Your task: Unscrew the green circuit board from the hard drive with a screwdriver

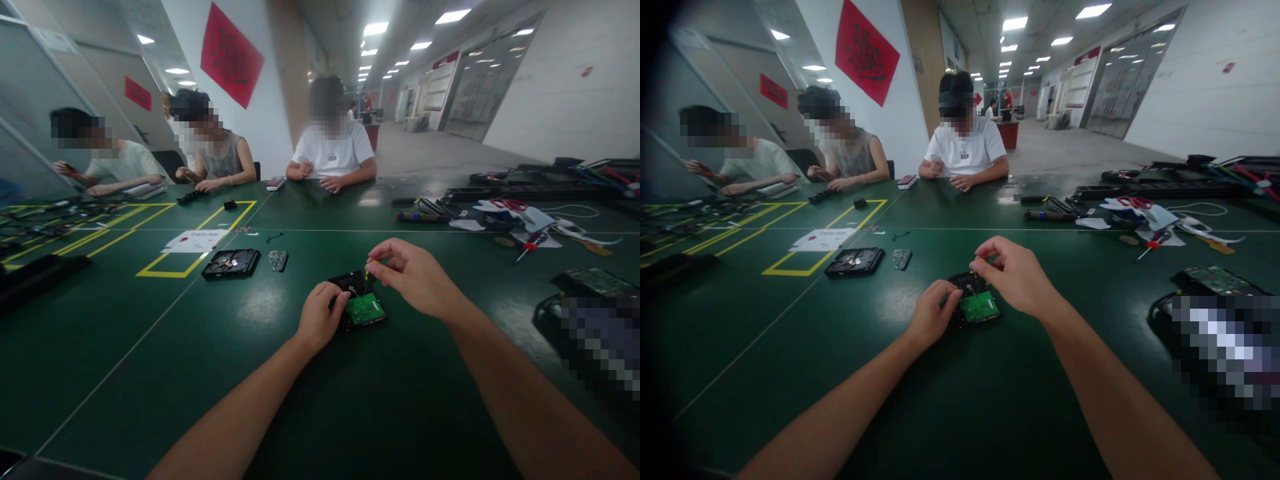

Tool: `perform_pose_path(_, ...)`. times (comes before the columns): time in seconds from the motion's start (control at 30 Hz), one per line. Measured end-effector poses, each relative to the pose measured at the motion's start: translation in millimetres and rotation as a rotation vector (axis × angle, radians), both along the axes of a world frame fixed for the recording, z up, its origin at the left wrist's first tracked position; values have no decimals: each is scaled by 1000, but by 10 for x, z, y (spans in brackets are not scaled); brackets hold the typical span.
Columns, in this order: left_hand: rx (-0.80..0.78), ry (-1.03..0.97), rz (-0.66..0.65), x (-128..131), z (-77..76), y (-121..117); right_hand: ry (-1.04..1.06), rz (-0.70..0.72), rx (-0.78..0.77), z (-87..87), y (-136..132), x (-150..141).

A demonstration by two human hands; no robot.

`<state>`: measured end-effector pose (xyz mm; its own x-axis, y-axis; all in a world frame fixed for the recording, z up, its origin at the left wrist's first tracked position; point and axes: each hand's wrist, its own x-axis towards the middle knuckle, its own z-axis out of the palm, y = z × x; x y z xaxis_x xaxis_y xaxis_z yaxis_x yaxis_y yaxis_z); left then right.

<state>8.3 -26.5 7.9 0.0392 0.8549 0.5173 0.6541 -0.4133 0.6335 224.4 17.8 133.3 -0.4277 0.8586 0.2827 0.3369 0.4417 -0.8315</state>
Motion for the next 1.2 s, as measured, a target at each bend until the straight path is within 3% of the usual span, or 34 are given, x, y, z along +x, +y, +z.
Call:
perform_pose_path(0.1,11,-1,35,-11,-17,13,13,-13,-43,-12,8,-4)
perform_pose_path(0.27,42,28,49,-35,-58,37,-66,11,67,7,-13,7)
perform_pose_path(0.5,-7,97,85,-7,-7,-17,-48,22,4,3,-19,-22)
perform_pose_path(0.83,53,76,5,8,4,-16,-42,-70,-20,-45,33,0)
perform_pose_path(1.03,18,70,2,17,18,-33,-96,-13,48,11,15,20)
perform_pose_path(1.2,38,51,7,-3,-36,4,-41,-2,-31,16,10,5)
